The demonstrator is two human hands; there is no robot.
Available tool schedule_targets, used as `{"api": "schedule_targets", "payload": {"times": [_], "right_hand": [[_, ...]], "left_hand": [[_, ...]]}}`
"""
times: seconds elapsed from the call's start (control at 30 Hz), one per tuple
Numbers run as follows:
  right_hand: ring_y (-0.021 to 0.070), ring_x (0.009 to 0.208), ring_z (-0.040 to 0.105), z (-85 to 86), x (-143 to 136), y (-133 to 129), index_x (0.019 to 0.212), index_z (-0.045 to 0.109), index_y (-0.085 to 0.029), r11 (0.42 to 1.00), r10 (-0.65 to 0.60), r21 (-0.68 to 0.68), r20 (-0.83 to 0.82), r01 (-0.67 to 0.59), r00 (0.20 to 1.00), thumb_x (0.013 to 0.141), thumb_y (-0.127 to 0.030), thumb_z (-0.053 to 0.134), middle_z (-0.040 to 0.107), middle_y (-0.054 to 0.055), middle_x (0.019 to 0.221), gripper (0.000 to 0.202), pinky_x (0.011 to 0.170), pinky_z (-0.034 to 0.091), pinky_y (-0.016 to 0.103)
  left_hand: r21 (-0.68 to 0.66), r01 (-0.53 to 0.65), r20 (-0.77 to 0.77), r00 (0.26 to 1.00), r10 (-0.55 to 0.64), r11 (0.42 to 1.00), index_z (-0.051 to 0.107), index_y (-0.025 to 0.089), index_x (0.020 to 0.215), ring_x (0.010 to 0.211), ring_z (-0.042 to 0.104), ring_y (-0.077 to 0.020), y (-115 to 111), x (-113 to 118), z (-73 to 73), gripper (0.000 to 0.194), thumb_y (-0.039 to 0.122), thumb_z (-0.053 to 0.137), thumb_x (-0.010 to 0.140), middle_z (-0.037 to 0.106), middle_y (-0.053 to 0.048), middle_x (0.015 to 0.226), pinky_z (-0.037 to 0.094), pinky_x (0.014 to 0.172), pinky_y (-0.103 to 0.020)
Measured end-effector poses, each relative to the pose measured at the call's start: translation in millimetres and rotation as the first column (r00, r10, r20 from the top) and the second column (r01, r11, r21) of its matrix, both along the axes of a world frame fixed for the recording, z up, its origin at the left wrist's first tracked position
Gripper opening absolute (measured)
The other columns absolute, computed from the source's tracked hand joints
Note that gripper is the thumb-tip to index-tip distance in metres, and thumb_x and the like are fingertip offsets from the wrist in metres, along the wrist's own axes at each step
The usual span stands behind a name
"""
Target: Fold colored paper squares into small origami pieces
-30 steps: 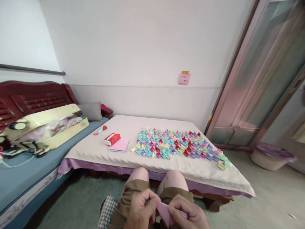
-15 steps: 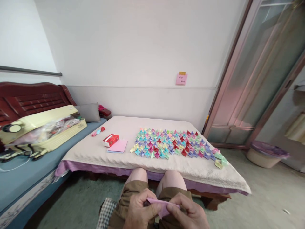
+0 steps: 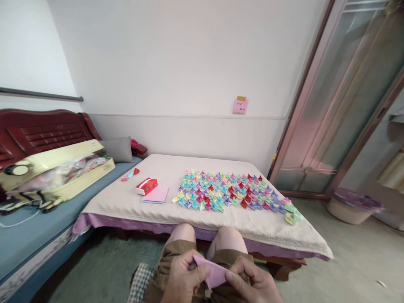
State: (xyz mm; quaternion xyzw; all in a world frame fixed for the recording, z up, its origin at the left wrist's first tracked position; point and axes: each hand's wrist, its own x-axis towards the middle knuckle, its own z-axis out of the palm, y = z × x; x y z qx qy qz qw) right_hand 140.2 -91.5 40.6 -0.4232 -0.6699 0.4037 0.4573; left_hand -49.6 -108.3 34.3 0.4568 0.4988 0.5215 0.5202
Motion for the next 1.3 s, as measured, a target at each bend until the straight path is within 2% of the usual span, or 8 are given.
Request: {"api": "schedule_targets", "payload": {"times": [0.1, 0.2, 0.3, 0.53, 0.83, 1.03, 1.17, 1.3], "right_hand": [[0.0167, 0.062, 0.063, 5.1, 1, 0, 0.078, 0.065, -0.022, 0.979, -0.041, 0.201, 0.108, 0.018, 0.993, 0.081, -0.030, 0.069, 0.067, -0.001, 0.069, 0.010, 0.058, 0.051, 0.022], [0.0192, 0.076, 0.066, 11.6, 1, 0, 0.089, 0.064, -0.024, 0.877, -0.073, 0.478, 0.254, -0.059, 0.964, 0.080, -0.018, 0.068, 0.069, 0.002, 0.084, 0.012, 0.067, 0.055, 0.025], [0.0195, 0.074, 0.065, 13.9, -4, -1, 0.086, 0.063, -0.025, 0.790, -0.140, 0.602, 0.354, -0.111, 0.925, 0.080, -0.015, 0.066, 0.068, 0.003, 0.083, 0.011, 0.066, 0.055, 0.028], [0.0201, 0.070, 0.063, 6.4, -10, 1, 0.079, 0.057, -0.024, 0.786, -0.198, 0.609, 0.415, -0.109, 0.888, 0.080, -0.015, 0.064, 0.065, 0.002, 0.078, 0.011, 0.062, 0.054, 0.030], [0.0198, 0.068, 0.060, 0.0, -12, -2, 0.081, 0.059, -0.023, 0.766, -0.245, 0.640, 0.381, -0.063, 0.891, 0.082, -0.019, 0.062, 0.063, 0.002, 0.075, 0.006, 0.060, 0.049, 0.031], [0.0192, 0.064, 0.059, -10.5, -21, -3, 0.077, 0.056, -0.024, 0.762, -0.243, 0.647, 0.339, -0.037, 0.909, 0.086, -0.022, 0.054, 0.063, 0.000, 0.070, 0.010, 0.059, 0.045, 0.031], [0.0195, 0.061, 0.059, -7.4, -19, -4, 0.079, 0.054, -0.025, 0.775, -0.263, 0.631, 0.348, -0.017, 0.900, 0.085, -0.020, 0.055, 0.065, 0.000, 0.069, 0.008, 0.058, 0.045, 0.031], [0.0201, 0.065, 0.061, 1.0, -12, -3, 0.085, 0.056, -0.024, 0.741, -0.283, 0.670, 0.367, -0.040, 0.886, 0.085, -0.017, 0.058, 0.067, 0.002, 0.074, 0.008, 0.059, 0.047, 0.030]], "left_hand": [[0.040, -0.013, -0.051, 0.999, 0.015, 0.999, 0.060, 0.016, 0.062, 0.039, 0.027, -0.0078, -1, 0, 1.4, 0.041, 0.055, 0.071, 0.069, 0.037, 0.009, 0.041, 0.018, 0.041, -0.022], [0.126, -0.032, -0.127, 0.991, 0.048, 0.992, 0.060, 0.016, 0.063, 0.044, 0.030, -0.0089, -2, -1, 1.3, 0.035, 0.049, 0.068, 0.073, 0.039, 0.008, 0.047, 0.021, 0.045, -0.023], [0.202, -0.016, -0.202, 0.978, 0.058, 0.979, 0.062, 0.016, 0.064, 0.050, 0.033, -0.0109, -3, -1, -1.2, 0.029, 0.042, 0.065, 0.077, 0.041, 0.006, 0.053, 0.025, 0.049, -0.023], [0.306, 0.003, -0.290, 0.953, 0.090, 0.952, 0.067, 0.016, 0.065, 0.057, 0.044, -0.0140, -4, 2, -3.1, 0.026, 0.039, 0.065, 0.079, 0.053, 0.000, 0.062, 0.031, 0.054, -0.024], [0.332, -0.065, -0.328, 0.927, 0.180, 0.941, 0.067, 0.017, 0.066, 0.058, 0.050, -0.0157, -7, 4, -4.4, 0.025, 0.037, 0.063, 0.081, 0.057, 0.000, 0.062, 0.036, 0.056, -0.024], [0.335, -0.087, -0.331, 0.921, 0.203, 0.938, 0.065, 0.018, 0.065, 0.054, 0.046, -0.0144, -6, 7, -7.3, 0.030, 0.042, 0.062, 0.082, 0.055, 0.001, 0.060, 0.032, 0.051, -0.024], [0.374, -0.068, -0.347, 0.915, 0.207, 0.925, 0.066, 0.018, 0.066, 0.053, 0.046, -0.0141, -6, 6, -7.7, 0.030, 0.042, 0.061, 0.084, 0.054, 0.000, 0.061, 0.032, 0.050, -0.024], [0.407, -0.072, -0.352, 0.907, 0.229, 0.911, 0.066, 0.019, 0.066, 0.056, 0.051, -0.0156, -8, 4, -2.9, 0.029, 0.041, 0.062, 0.084, 0.057, -0.001, 0.062, 0.037, 0.053, -0.024]]}}
